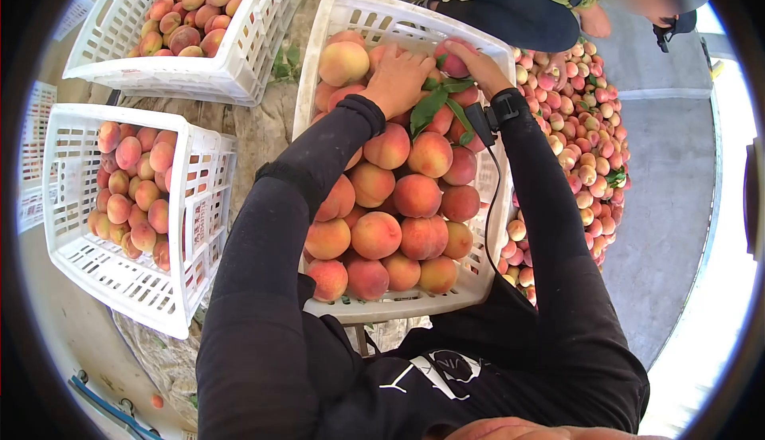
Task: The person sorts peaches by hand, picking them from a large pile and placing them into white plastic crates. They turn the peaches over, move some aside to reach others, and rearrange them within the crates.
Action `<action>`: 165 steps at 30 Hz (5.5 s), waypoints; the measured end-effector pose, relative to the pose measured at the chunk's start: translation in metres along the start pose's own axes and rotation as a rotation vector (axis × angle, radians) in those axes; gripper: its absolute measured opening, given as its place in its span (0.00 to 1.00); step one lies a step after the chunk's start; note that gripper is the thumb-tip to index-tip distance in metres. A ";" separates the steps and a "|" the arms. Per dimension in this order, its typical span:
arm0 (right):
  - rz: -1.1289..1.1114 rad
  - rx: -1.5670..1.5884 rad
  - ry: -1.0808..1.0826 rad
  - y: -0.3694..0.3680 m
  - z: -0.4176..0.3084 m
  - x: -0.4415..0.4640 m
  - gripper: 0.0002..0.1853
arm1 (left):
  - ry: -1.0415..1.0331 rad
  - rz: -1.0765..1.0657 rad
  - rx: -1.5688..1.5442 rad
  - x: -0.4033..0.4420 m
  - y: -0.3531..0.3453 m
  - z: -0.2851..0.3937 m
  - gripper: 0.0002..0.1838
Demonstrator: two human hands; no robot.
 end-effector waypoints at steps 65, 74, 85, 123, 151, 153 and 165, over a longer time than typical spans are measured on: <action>0.241 -0.012 0.399 0.018 0.020 -0.078 0.22 | 0.137 -0.130 0.131 -0.151 0.198 -0.010 0.29; 0.502 -1.113 0.443 -0.037 0.049 -0.078 0.20 | -0.243 -0.324 0.133 -0.081 0.098 0.100 0.31; 0.129 -0.243 0.663 0.036 0.035 -0.200 0.26 | -0.318 -0.430 0.086 -0.074 0.015 0.127 0.37; 0.450 -0.498 0.308 -0.020 0.087 -0.208 0.26 | -0.370 -0.605 0.118 -0.016 0.001 0.133 0.39; 0.480 -0.549 0.310 -0.018 0.083 -0.212 0.30 | -0.486 -0.402 0.412 -0.028 -0.018 0.163 0.19; 0.423 -0.517 0.223 -0.018 0.082 -0.212 0.30 | -0.518 -0.385 0.224 -0.033 -0.016 0.160 0.20; 0.475 -0.512 0.311 -0.019 0.085 -0.210 0.29 | -0.398 -0.314 -0.118 -0.038 0.025 0.151 0.34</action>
Point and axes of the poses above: each hand's wrist, its own x-axis towards the middle knuckle, its own y-axis out of the back of the hand, z = x × y, the point moved 2 cm from there along x, towards the middle knuckle, and after that the axes turned 12 degrees about -z, right-handed, at the moved point
